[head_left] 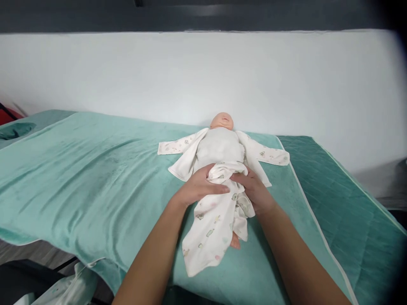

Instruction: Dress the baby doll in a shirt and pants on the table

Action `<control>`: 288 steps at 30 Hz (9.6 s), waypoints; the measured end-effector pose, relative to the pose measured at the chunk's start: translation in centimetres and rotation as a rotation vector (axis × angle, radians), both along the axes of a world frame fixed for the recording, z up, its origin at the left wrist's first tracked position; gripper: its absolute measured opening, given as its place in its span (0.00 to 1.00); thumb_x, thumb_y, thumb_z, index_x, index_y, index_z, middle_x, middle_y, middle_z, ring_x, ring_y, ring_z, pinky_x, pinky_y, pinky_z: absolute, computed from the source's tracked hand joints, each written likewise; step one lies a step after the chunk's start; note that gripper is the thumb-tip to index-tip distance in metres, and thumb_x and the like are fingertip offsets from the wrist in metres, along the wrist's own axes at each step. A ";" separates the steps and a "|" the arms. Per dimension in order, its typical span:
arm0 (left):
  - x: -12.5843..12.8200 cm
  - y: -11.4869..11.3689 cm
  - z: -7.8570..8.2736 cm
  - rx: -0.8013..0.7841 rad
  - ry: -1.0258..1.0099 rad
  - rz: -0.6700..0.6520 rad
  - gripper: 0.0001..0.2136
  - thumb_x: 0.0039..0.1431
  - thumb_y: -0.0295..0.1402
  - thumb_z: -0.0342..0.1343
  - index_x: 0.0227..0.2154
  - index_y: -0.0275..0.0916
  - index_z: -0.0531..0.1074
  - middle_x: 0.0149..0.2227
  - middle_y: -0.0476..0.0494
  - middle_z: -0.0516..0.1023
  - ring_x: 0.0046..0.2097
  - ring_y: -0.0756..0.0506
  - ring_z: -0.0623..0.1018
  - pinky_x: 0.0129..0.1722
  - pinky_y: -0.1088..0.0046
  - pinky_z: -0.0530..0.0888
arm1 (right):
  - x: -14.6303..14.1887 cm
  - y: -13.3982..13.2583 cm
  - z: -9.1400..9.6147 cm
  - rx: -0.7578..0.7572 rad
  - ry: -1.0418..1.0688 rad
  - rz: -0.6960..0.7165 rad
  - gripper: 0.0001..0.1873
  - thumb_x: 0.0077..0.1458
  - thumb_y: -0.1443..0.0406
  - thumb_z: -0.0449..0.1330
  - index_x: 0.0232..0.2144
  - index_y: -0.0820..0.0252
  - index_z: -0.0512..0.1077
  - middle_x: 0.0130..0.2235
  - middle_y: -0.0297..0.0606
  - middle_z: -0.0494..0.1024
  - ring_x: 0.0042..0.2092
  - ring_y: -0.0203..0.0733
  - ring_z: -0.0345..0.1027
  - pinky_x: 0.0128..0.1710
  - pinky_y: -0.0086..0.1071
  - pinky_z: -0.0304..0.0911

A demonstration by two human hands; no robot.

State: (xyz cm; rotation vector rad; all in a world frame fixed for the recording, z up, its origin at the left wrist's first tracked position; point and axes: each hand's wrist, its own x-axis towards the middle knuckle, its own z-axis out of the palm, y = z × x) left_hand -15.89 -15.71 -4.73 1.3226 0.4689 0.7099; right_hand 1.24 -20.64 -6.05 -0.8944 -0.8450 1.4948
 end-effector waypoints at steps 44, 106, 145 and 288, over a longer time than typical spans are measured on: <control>-0.5 -0.4 -1.0 -0.086 0.118 0.060 0.20 0.46 0.36 0.70 0.42 0.35 0.78 0.42 0.41 0.81 0.44 0.40 0.79 0.45 0.64 0.73 | -0.9 0.1 -0.7 0.122 -0.238 -0.190 0.09 0.53 0.61 0.64 0.37 0.55 0.73 0.32 0.31 0.75 0.33 0.38 0.67 0.32 0.30 0.63; -4.1 -17.9 -5.4 -0.397 0.133 0.880 0.15 0.55 0.44 0.62 0.38 0.39 0.74 0.34 0.48 0.77 0.35 0.47 0.75 0.34 0.73 0.70 | -1.6 -1.6 1.0 0.520 -1.471 0.396 0.13 0.54 0.53 0.62 0.33 0.55 0.74 0.37 0.37 0.81 0.38 0.44 0.71 0.32 0.30 0.53; -3.9 -2.6 -4.2 0.414 0.420 0.864 0.11 0.55 0.40 0.59 0.39 0.41 0.72 0.32 0.49 0.76 0.36 0.44 0.72 0.39 0.70 0.64 | -0.5 -1.8 2.0 0.360 -1.093 0.267 0.13 0.53 0.59 0.62 0.39 0.58 0.77 0.42 0.37 0.82 0.45 0.48 0.73 0.42 0.33 0.64; -2.6 8.4 -2.6 0.308 0.513 0.294 0.08 0.46 0.34 0.55 0.30 0.38 0.74 0.33 0.44 0.80 0.38 0.41 0.76 0.36 0.68 0.72 | 8.9 5.0 -2.5 0.073 -0.765 0.195 0.15 0.43 0.53 0.68 0.28 0.58 0.77 0.26 0.33 0.77 0.32 0.44 0.70 0.31 0.34 0.64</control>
